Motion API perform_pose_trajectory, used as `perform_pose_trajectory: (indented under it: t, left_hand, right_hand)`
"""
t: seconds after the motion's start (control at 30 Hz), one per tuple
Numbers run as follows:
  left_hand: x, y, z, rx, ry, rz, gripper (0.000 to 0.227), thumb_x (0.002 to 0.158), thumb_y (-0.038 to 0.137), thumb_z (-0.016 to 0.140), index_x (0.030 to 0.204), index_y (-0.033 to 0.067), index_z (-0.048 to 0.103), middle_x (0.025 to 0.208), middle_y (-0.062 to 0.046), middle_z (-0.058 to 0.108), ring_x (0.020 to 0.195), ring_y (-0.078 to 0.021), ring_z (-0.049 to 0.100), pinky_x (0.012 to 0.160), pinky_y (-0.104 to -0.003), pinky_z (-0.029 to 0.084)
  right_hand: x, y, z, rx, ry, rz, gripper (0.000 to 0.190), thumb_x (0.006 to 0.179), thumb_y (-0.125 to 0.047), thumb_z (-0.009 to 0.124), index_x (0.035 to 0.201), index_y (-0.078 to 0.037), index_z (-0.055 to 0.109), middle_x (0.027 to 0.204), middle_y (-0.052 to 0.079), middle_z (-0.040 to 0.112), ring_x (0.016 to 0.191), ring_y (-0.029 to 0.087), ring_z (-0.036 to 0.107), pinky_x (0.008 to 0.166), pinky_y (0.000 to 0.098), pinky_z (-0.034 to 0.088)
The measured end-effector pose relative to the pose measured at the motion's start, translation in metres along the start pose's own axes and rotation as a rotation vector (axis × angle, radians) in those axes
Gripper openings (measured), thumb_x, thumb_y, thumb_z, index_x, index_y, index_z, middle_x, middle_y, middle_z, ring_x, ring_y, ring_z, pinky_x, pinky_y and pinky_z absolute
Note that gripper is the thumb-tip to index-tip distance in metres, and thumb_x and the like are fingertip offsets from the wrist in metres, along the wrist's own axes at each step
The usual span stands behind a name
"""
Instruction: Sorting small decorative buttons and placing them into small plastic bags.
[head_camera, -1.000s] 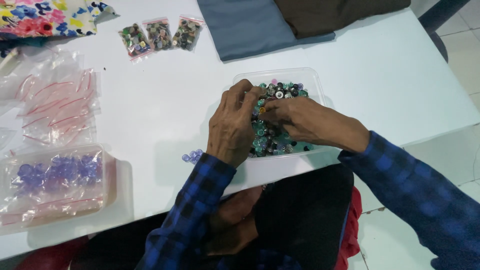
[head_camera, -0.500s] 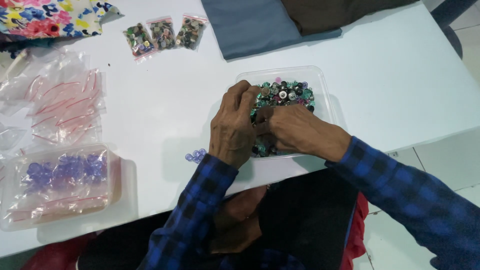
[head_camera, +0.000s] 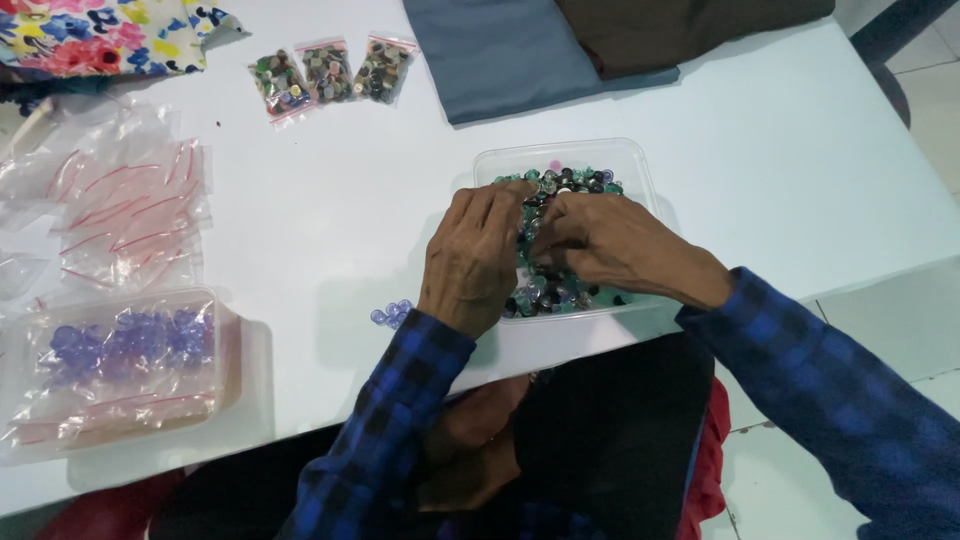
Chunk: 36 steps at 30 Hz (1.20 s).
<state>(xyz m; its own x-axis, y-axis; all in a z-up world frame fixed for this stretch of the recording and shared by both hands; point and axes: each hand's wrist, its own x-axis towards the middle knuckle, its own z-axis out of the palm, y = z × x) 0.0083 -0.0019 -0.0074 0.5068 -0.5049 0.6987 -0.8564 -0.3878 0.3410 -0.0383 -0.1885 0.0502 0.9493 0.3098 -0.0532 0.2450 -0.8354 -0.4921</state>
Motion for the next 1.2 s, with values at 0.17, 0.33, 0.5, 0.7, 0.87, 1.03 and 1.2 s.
perform_pose_trajectory:
  t: [0.17,0.33,0.5,0.7,0.87,1.03,1.2]
  left_hand:
    - [-0.005,-0.007,0.007,-0.025,-0.054,0.037,0.025,0.101,0.016,0.055,0.124,0.0097,0.062,0.102,-0.009,0.063,0.101,-0.0313,0.063,0.087,-0.042,0.05]
    - [-0.005,-0.01,0.011,-0.086,-0.123,0.038,0.021,0.094,0.026,0.067,0.113,0.0172,0.064,0.101,-0.003,0.066,0.1,-0.0286,0.064,0.089,-0.043,0.043]
    - [-0.005,-0.012,0.012,-0.091,-0.046,0.055,0.011,0.099,0.016,0.06,0.106,0.0094,0.066,0.094,-0.011,0.068,0.094,-0.0341,0.066,0.087,-0.044,0.044]
    - [-0.002,0.0,-0.009,-0.095,-0.032,-0.086,0.025,0.102,0.006,0.05,0.123,0.011,0.061,0.119,-0.009,0.061,0.101,-0.0315,0.069,0.086,-0.041,0.054]
    - [0.001,0.007,-0.01,-0.119,-0.01,-0.111,0.026,0.097,0.007,0.064,0.123,0.0096,0.06,0.123,-0.012,0.054,0.1,-0.0367,0.069,0.085,-0.046,0.056]
    - [-0.004,0.0,-0.006,-0.107,-0.009,-0.129,0.024,0.1,0.011,0.057,0.124,0.0138,0.06,0.123,-0.01,0.054,0.103,-0.035,0.068,0.087,-0.045,0.056]
    - [-0.009,-0.008,-0.001,-0.14,-0.029,-0.094,0.037,0.108,0.025,0.031,0.127,0.0113,0.059,0.12,-0.011,0.058,0.104,-0.0353,0.067,0.086,-0.045,0.054]
  right_hand:
    - [-0.007,0.008,-0.003,0.279,0.094,0.067,0.008,0.087,-0.015,0.072,0.084,-0.011,0.078,0.09,0.006,0.07,0.083,0.027,0.07,0.069,0.0409,0.052]
    - [-0.004,0.007,-0.008,0.464,0.113,0.11,0.012,0.086,-0.006,0.07,0.09,-0.01,0.081,0.082,0.01,0.071,0.075,0.023,0.068,0.068,0.0381,0.053]
    - [-0.008,0.0,-0.017,0.348,0.155,0.133,0.012,0.089,-0.008,0.071,0.096,-0.004,0.08,0.078,0.016,0.07,0.069,0.027,0.071,0.063,0.0414,0.054]
    - [-0.006,-0.03,-0.02,-0.149,-0.031,0.095,0.021,0.092,-0.008,0.063,0.105,-0.008,0.079,0.091,0.014,0.071,0.076,0.03,0.069,0.069,0.0389,0.055]
    - [0.023,0.019,0.053,-0.379,-0.07,-0.262,0.011,0.077,-0.021,0.066,0.078,-0.011,0.071,0.071,0.007,0.064,0.066,0.031,0.065,0.055,0.0446,0.053]
    - [0.026,0.031,0.054,-0.389,-0.018,-0.268,0.009,0.072,-0.013,0.065,0.076,-0.005,0.068,0.069,0.017,0.067,0.062,0.041,0.068,0.048,0.0477,0.052]
    - [0.008,-0.02,-0.026,0.228,-0.087,0.095,0.022,0.09,-0.004,0.061,0.105,-0.002,0.076,0.084,0.02,0.077,0.072,0.036,0.077,0.059,0.0428,0.063]
